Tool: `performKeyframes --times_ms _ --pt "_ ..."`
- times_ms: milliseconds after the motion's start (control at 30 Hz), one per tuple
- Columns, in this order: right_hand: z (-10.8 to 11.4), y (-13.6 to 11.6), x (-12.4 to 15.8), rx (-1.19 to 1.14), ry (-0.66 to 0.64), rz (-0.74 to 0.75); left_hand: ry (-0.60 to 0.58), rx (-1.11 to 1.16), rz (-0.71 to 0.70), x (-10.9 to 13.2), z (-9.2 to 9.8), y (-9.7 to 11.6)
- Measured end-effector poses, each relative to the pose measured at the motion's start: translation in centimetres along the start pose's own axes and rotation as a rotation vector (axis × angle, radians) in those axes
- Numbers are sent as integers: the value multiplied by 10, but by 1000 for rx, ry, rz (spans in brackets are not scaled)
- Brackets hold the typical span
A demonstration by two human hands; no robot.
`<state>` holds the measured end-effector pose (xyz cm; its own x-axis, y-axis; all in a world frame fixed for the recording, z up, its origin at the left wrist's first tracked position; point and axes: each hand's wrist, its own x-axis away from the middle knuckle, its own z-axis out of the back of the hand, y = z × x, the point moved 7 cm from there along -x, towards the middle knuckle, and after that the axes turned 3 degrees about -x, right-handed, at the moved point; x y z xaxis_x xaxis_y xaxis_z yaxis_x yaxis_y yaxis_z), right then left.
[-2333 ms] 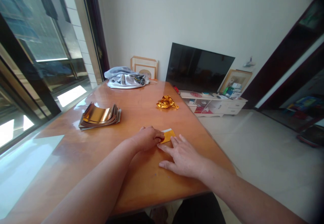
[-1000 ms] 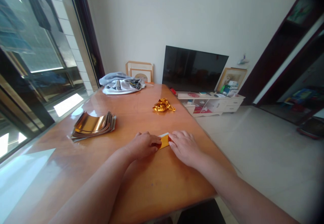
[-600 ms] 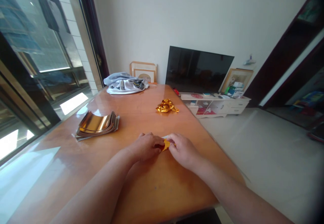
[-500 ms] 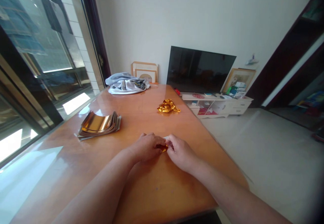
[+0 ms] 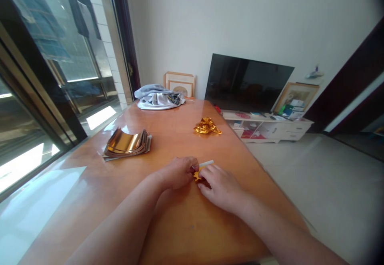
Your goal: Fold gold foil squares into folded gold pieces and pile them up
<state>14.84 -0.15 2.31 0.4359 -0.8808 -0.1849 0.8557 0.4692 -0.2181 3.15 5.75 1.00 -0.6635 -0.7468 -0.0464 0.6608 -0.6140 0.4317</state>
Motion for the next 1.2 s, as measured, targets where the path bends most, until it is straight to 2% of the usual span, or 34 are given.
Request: performKeyframes --times_ms 200,533,733,867,1033,1200 --pt "-9 -2 -1 82 -7 102 0 32 -17 1 -2 -1" --pt "-11 3 -2 40 54 104 14 -9 -71 1 -3 4" --pt "-4 5 -5 -10 54 43 54 -5 -104 -2 -5 4" --pt "1 7 -12 -62 -11 0 60 52 -72 -3 -6 1" --pt "-1 21 -22 -67 -82 -79 85 85 -33 -1 -2 -4" --pt "-6 31 -26 -144 -53 -145 99 9 -10 1 0 -12"
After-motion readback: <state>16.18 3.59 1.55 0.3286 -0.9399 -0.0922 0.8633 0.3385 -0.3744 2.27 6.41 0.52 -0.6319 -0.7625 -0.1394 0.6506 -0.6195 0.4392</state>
